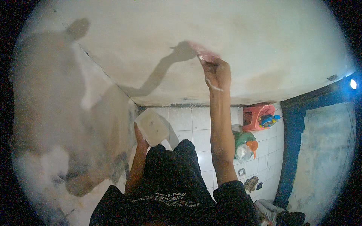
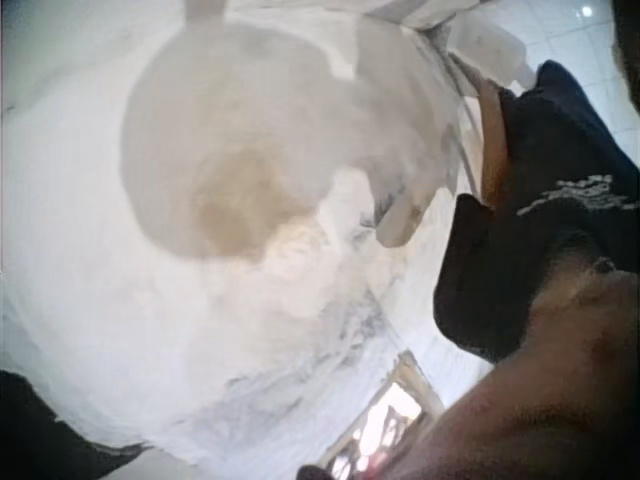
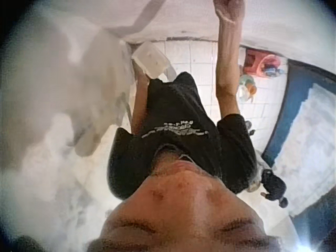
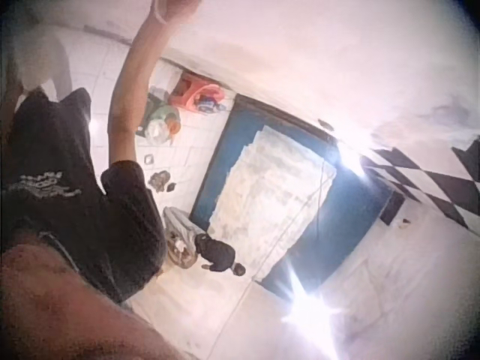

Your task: The person applies a pink substance to a wall using a plastic scraper. The person repeatedly loads the scraper from a white container and spreads the material over a large area of the wall.

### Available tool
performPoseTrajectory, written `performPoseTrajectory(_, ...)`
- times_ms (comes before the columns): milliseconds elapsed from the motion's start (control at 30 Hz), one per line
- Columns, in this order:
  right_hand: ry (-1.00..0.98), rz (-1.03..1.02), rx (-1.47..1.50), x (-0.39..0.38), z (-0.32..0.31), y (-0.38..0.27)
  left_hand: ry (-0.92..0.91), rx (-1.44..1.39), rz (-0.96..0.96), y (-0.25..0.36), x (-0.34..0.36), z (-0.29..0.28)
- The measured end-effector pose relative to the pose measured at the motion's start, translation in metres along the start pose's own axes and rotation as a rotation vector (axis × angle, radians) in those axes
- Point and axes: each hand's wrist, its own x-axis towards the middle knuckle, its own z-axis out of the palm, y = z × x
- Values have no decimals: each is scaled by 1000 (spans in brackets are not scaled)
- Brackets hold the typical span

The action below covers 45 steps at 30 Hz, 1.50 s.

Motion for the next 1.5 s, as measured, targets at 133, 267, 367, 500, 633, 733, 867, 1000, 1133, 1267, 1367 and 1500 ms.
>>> performPoseTrajectory(133, 53, -211, -336, -59, -28, -30, -44, 49, -7, -11, -1, 53)
performPoseTrajectory(267, 118, -150, -875, -127, -18, -38, -152, 76, -18, -35, 5, 84)
performPoseTrajectory(367, -36, -76, -1356, -144, -39, -28, -226, 17, -4, -56, 1, 120)
performPoseTrajectory(500, -323, -68, -1900, -138, -76, -5, -165, 19, 48, -87, -16, 158)
performPoseTrajectory(633, -377, -85, -2025, -133, -84, -2, -128, -38, 142, -135, -8, 161)
performPoseTrajectory(733, -472, -61, -1977, -130, -114, -4, -128, -48, 139, -156, -9, 168)
performPoseTrajectory(867, -549, -18, -1871, -127, -123, -14, -70, 12, 137, -161, -12, 171)
performPoseTrajectory(1000, -555, 13, -1934, -126, -119, -19, -74, -13, 161, -163, -15, 172)
performPoseTrajectory(1133, -606, 6, -1856, -136, -132, -13, -20, 55, 192, -174, -15, 170)
performPoseTrajectory(1267, -547, 43, -1747, -129, -141, -16, -4, 40, 125, -167, -10, 162)
performPoseTrajectory(1367, -473, 39, -1877, -131, -134, -15, -15, 40, 112, -163, -9, 166)
performPoseTrajectory(1500, -488, 22, -1964, -130, -140, 0, -47, 114, 60, -163, 4, 160)
